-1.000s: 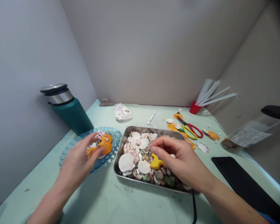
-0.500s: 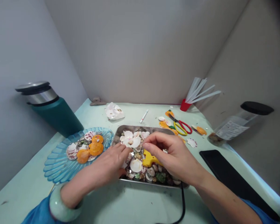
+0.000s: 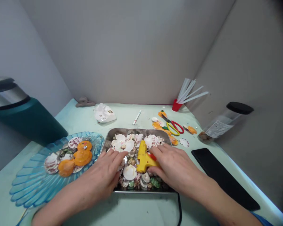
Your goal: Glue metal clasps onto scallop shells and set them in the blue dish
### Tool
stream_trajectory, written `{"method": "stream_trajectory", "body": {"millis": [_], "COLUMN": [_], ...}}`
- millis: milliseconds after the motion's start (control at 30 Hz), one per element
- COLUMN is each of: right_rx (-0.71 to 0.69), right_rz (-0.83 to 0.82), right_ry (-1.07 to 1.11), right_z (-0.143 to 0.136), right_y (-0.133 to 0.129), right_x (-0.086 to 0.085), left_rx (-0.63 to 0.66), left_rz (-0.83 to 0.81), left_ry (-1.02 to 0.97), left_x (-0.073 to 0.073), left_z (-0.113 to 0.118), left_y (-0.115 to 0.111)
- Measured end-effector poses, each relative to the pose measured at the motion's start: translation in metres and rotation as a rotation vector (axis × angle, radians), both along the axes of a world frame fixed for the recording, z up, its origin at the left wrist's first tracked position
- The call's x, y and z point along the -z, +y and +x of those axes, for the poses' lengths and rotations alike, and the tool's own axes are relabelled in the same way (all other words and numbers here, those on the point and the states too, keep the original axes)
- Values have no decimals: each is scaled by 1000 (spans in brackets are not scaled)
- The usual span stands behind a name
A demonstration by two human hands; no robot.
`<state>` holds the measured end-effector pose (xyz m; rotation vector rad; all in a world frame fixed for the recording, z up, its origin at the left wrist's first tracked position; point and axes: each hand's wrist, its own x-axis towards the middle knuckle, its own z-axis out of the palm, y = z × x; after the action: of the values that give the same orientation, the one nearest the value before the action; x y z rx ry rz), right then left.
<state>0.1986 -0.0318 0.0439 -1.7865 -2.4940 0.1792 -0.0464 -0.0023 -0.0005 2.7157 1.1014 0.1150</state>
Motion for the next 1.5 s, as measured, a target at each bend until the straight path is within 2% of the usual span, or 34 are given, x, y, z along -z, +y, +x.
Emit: {"method": "stream_trajectory", "body": {"millis": [100, 200, 267, 367, 467, 600, 767, 933, 1000, 1133, 1267, 1433, 1500], "right_rx": [-5, -4, 36, 107, 153, 196, 250, 260, 259, 247, 246, 238, 239], "right_rz": [-45, -65, -63, -62, -81, -120, -131, -145, -146, -148, -159, -150, -150], "right_ry": [6, 90, 255, 516, 695, 890, 1042, 1155, 1185, 1203, 1242, 1244, 1231], "right_z": [2, 11, 20, 31, 37, 38, 37, 36, 35, 33, 32, 29, 27], "right_y": [-2, -4, -5, -5, -4, -3, -4, -5, -5, -8, -10, -9, -8], "right_x": [12, 16, 14, 11, 16, 26, 27, 26, 26, 26, 27, 26, 24], "left_rx": [-13, -22, -84, -248, -269, -222, -182, -93, -123, -266, -296, -390, -354], "left_rz": [5, -15, -13, 1, 6, -13, -94, -98, -99, -28, 91, 195, 136], "left_ry": [-3, -63, -127, -207, -204, -134, -11, 16, 10, -78, -53, 30, 22], "left_x": [-2, -14, -27, -48, -59, -56, -48, -51, -54, -55, -53, -61, -62], "left_z": [1, 0, -3, -8, -11, -9, -4, -22, -35, -56, -69, -60, -46], "left_y": [-2, 2, 8, 17, 21, 17, 6, 4, 6, 7, 4, 0, -2]}}
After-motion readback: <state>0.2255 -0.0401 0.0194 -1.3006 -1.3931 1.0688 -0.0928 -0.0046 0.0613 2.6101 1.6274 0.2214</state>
